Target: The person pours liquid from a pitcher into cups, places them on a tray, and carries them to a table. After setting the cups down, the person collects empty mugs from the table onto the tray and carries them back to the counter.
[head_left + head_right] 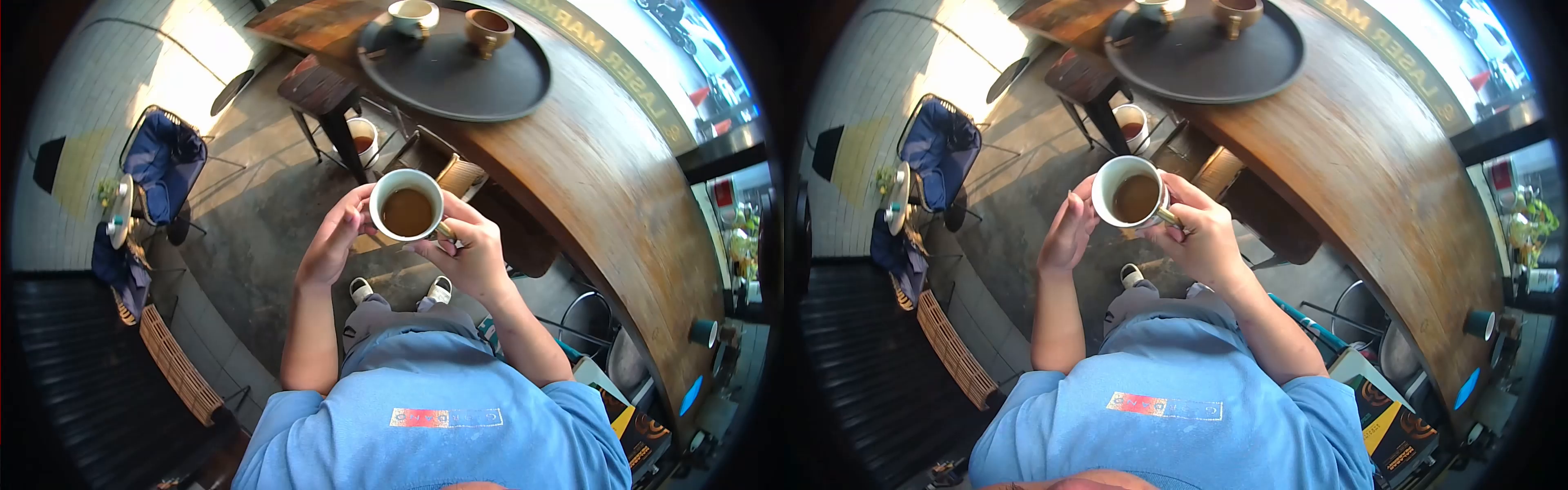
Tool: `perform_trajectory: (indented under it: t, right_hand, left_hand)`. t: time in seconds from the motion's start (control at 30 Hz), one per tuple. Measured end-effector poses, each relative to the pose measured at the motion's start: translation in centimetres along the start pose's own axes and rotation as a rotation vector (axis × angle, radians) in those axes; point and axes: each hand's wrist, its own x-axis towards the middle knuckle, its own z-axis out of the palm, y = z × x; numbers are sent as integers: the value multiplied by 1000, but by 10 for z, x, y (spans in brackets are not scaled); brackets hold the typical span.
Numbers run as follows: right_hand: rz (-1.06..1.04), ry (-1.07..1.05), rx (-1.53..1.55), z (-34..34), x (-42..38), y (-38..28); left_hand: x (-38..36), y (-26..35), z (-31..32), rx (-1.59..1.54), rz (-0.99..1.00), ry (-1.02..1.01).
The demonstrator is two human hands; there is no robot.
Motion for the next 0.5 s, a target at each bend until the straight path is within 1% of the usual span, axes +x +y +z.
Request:
perform_trajectory:
  t: [0.03, 0.07, 0.1, 0.17, 0.2, 0.23, 0.3, 0.37, 0.4, 0.43, 0.5]
  right_hand:
    - [-11, -20, -1, 17, 4, 1]
    - [-16, -38, 4, 32, 8, 0]
    - [-10, -67, 13, 47, 12, -2]
    - [-4, -105, 25, 77, 21, -5]
    - [21, -153, 42, 92, 25, -5]
    - [48, -199, 56, 107, 29, -6]
    - [44, -229, 0, 139, 38, -13]
    - [13, -181, -155, 171, 43, -14]
    - [82, -180, -123, 189, 43, -11]
    - [82, -203, -123, 202, 46, -8]
    - [134, -307, -137, 228, 55, -6]
  left_hand:
    - [-9, 0, -13, -86, -3, 14]
    - [-16, -1, -23, -99, 29, 80]
    - [-23, -1, -36, -104, 32, 98]
    - [-36, -1, -65, -112, -8, 159]
    - [-40, 7, -71, -174, -28, 215]
    - [-46, 4, -89, -179, -29, 221]
    - [-55, -5, -125, -168, -81, 221]
    - [-63, -7, -155, -219, -94, 281]
    - [-67, -8, -171, -216, -113, 305]
    - [-72, -10, -185, -213, -138, 331]
    - [-81, -10, -212, -214, -157, 371]
